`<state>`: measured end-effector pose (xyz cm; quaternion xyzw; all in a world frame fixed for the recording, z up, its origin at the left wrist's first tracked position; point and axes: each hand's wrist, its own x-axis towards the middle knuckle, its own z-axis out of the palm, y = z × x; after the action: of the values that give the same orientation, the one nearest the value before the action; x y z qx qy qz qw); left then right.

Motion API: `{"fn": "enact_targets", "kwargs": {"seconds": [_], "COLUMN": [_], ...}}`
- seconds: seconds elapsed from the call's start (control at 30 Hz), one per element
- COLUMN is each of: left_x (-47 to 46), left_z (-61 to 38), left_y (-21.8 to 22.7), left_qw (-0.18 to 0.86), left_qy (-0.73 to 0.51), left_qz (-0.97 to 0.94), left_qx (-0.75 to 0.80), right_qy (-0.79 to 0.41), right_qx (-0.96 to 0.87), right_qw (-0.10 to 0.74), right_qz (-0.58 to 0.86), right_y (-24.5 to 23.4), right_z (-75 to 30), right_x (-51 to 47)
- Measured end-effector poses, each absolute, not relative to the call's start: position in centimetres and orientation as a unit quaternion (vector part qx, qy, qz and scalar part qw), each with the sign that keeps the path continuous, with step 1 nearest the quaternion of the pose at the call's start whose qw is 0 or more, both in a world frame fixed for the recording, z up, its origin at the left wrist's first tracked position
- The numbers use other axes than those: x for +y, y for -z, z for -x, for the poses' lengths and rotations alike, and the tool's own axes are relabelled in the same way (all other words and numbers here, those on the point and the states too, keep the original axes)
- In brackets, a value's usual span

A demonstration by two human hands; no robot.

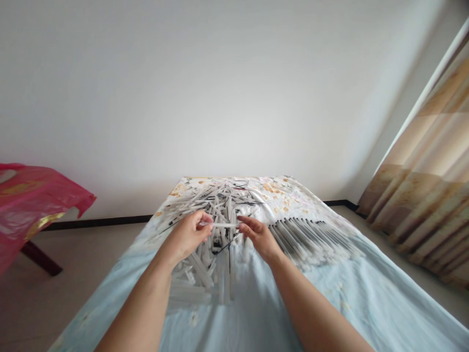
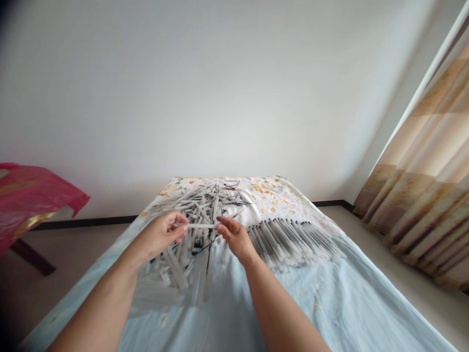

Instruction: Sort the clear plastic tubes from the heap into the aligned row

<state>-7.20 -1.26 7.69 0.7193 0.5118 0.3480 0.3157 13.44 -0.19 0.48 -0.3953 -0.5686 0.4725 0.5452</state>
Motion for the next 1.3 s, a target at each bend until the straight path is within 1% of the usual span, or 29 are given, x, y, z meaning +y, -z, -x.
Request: {"fn": "enact_targets", "kwargs": {"seconds": [0.13, 0.23, 0.3, 0.33, 0.4, 0.47, 0.53, 0.6, 0.67, 0.83, 0.97, 1.1, 1.3], "left_x": [-1.3, -1.2, -0.9, -0.7, -0.4, -0.1, 0.1, 0.1, 0.1, 0.1, 0.2, 0.1, 0.0], "left_z": [6.8, 6.6, 6.7, 6.9, 7.3, 7.6, 7.7, 7.7, 7.7, 8.2, 8.4, 8.0, 7.5], "left_y": [-7.2, -7.0, -7.0, -6.9, -6.7, -6.5, -6.2, -6.0, -6.0, -6.1, -6.1, -6.0, -5.9], "left_qw": [0.253, 0.208, 0.150, 0.125, 0.096, 0.092, 0.087, 0.076, 0.064, 0.074, 0.104, 0.133, 0.162], "left_qy": [-0.257, -0.200, -0.191, -0.188, -0.182, -0.176, -0.178, -0.191, -0.208, -0.219, -0.211, -0.211, -0.206], "left_qz": [-0.782, -0.811, -0.803, -0.793, -0.777, -0.777, -0.784, -0.788, -0.787, -0.778, -0.789, -0.802, -0.807], "left_qx": [0.508, 0.508, 0.544, 0.566, 0.595, 0.598, 0.588, 0.580, 0.577, 0.584, 0.568, 0.543, 0.530], "right_qy": [-0.510, -0.491, -0.420, -0.365, -0.241, -0.136, -0.078, -0.053, -0.046, -0.069, -0.053, -0.041, -0.070], "right_qx": [-0.540, -0.549, -0.598, -0.641, -0.734, -0.794, -0.821, -0.837, -0.849, -0.854, -0.822, -0.777, -0.763], "right_qw": [0.549, 0.544, 0.522, 0.496, 0.416, 0.339, 0.289, 0.263, 0.263, 0.312, 0.327, 0.349, 0.370], "right_qz": [0.383, 0.403, 0.440, 0.459, 0.480, 0.485, 0.487, 0.476, 0.455, 0.410, 0.464, 0.523, 0.526], "right_y": [-0.5, -0.5, -0.3, -0.1, 0.5, 1.2, 1.7, 1.8, 1.3, -1.5, -3.2, -3.3, -2.8], "right_z": [-13.1, -12.8, -12.7, -12.7, -12.6, -12.3, -11.7, -11.1, -10.8, -12.2, -15.4, -18.3, -19.0], "right_x": [-0.2, -0.1, -0.1, 0.0, 0.0, 0.0, 0.1, 0.1, -0.1, -1.7, -2.1, -1.3, -0.8]}}
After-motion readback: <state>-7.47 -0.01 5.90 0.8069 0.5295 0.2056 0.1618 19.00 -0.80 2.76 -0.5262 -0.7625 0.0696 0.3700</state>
